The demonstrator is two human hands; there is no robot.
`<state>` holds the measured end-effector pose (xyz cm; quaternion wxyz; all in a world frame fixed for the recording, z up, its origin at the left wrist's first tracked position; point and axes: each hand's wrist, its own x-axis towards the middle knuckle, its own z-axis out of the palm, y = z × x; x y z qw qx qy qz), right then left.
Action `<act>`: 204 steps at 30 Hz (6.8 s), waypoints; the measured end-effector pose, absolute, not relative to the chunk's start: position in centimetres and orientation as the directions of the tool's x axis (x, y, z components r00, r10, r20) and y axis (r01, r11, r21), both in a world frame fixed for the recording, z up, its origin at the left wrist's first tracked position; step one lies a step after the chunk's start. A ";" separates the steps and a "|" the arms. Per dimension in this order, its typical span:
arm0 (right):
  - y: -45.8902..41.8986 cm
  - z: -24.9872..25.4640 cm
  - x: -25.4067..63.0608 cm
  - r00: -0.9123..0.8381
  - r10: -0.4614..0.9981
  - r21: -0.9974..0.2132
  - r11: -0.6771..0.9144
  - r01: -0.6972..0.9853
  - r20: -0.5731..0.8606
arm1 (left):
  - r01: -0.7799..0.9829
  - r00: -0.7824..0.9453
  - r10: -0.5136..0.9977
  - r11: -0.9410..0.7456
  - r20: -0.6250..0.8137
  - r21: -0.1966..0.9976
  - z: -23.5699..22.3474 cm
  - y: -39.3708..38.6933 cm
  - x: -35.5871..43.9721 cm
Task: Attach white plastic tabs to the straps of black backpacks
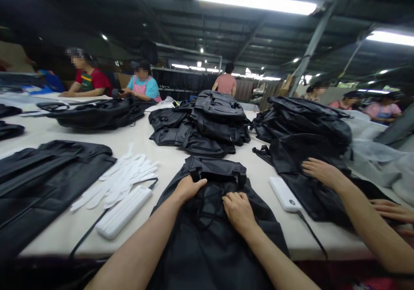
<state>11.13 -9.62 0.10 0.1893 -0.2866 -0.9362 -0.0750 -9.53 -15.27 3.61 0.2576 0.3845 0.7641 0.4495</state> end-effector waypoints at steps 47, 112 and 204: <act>-12.4 4.9 4.9 -0.842 0.445 -0.235 0.892 0.386 0.306 | -0.278 -0.404 0.908 -0.009 -0.108 0.961 -1.9 -15.7 -11.1; -11.4 2.1 3.7 -0.634 0.730 -0.881 0.095 0.464 -0.255 | 0.118 -0.366 0.909 0.259 -0.201 0.959 0.5 -14.6 -11.3; -6.6 5.8 18.1 -0.527 0.831 -0.953 -0.016 0.301 -0.180 | -0.420 -0.164 0.933 0.227 -0.320 0.879 1.3 -7.0 3.0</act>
